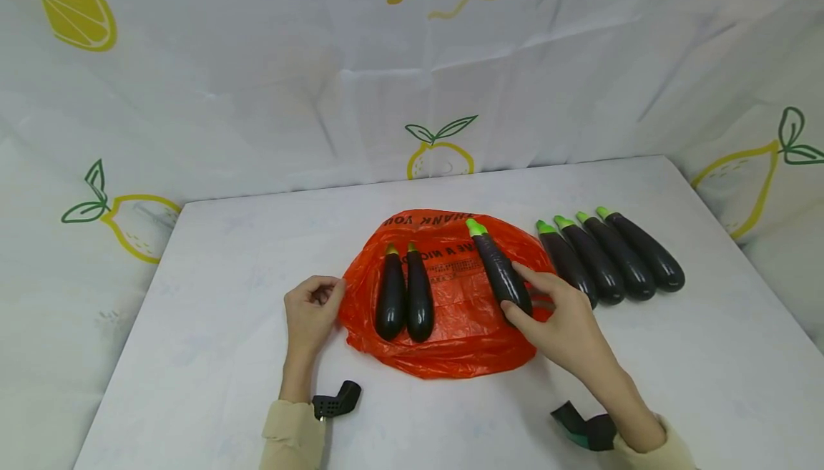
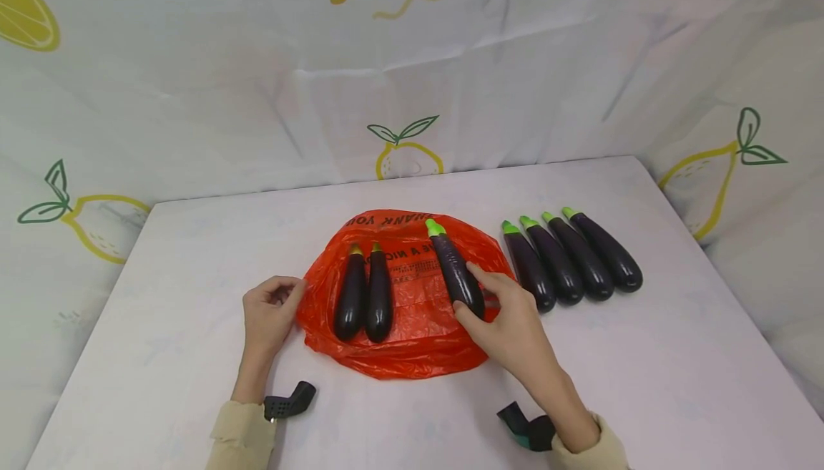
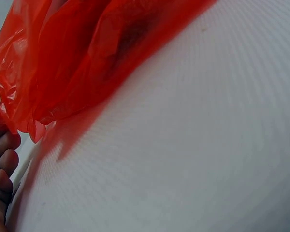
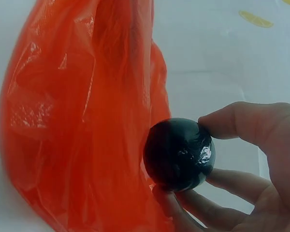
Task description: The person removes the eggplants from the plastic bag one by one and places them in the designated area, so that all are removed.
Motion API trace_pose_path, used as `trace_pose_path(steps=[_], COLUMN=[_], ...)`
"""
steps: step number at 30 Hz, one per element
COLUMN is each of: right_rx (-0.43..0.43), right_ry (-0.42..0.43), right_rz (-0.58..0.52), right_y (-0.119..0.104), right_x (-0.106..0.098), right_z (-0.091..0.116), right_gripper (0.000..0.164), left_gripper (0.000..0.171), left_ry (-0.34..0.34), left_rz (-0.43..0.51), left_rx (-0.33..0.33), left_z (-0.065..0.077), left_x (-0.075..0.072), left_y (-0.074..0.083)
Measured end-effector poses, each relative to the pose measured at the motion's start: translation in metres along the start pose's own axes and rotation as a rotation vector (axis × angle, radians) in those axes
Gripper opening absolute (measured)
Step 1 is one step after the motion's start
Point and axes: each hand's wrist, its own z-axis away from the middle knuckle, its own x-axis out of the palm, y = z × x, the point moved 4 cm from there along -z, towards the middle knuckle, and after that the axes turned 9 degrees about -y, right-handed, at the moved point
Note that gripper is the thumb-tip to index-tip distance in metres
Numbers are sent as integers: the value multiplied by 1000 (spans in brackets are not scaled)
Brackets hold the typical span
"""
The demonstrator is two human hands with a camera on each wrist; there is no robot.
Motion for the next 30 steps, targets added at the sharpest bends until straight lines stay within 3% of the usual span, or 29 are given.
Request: trace_pose_path(steps=[30], right_rx=[-58], right_ry=[221], right_rz=[49], right_y=[24], right_x=[-46], right_z=[5], right_gripper=[54], left_gripper=[5], left_ry=[-2], left_rz=[-4], left_rx=[3], left_z=[0], left_x=[1], left_y=[-3])
